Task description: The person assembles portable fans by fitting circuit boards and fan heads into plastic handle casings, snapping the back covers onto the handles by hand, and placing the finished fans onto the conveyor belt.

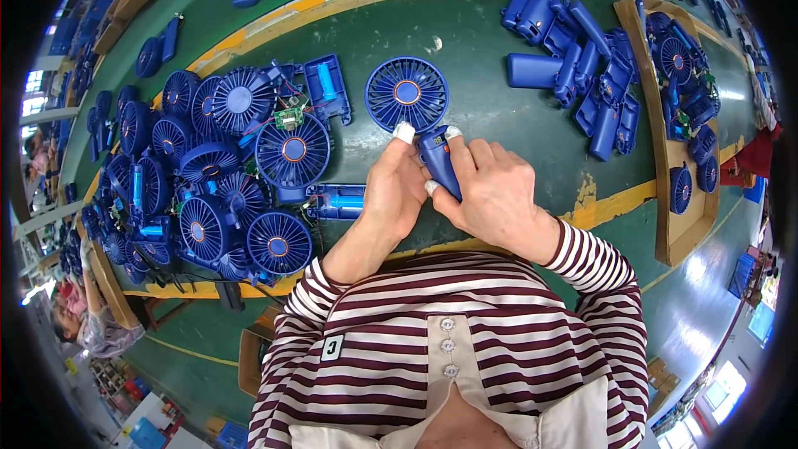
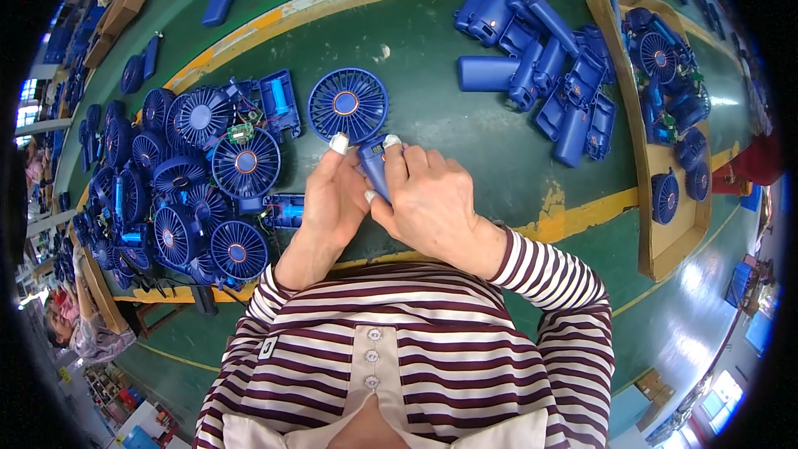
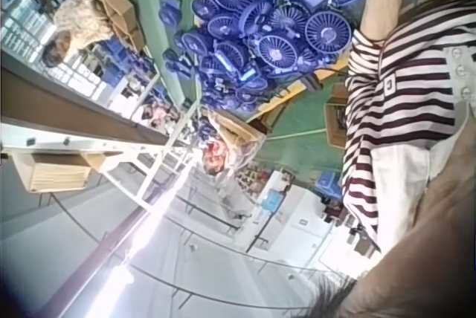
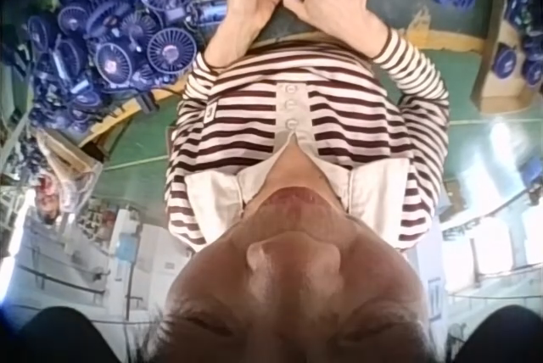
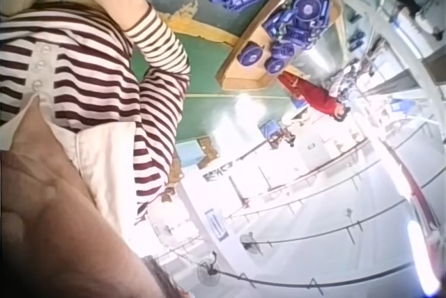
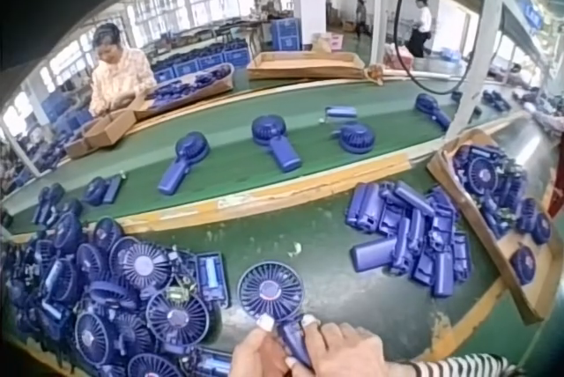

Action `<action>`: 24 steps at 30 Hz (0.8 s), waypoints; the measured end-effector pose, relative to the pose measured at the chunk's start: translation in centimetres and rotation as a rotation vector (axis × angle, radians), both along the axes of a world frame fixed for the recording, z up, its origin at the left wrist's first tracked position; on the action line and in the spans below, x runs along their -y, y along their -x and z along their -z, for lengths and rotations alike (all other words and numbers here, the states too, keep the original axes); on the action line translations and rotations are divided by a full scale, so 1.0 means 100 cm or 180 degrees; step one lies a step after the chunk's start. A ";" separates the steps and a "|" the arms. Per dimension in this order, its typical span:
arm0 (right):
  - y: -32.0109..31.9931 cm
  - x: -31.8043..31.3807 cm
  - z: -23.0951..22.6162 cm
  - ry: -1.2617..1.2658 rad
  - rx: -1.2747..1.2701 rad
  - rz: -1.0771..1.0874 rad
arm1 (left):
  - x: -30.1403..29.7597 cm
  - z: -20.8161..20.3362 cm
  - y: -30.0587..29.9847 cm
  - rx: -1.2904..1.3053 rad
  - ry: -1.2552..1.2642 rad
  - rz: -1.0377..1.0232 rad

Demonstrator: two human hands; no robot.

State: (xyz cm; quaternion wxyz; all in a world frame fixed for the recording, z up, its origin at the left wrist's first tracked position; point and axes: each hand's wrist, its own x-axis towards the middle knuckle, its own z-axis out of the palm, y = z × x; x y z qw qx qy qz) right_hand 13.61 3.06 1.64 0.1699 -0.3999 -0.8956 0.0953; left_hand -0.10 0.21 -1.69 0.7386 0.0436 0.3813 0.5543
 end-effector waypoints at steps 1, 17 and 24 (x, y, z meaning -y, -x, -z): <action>0.000 0.000 -0.001 -0.0001 0.0000 -0.0002 | 0.000 0.000 0.000 0.0000 -0.0001 -0.0002; 0.001 0.001 -0.001 -0.0059 0.0021 0.0073 | -0.002 -0.001 -0.001 0.0057 0.0064 -0.0029; 0.002 0.001 0.001 0.0010 0.0052 0.0079 | -0.001 0.001 -0.001 0.0070 0.0063 -0.0023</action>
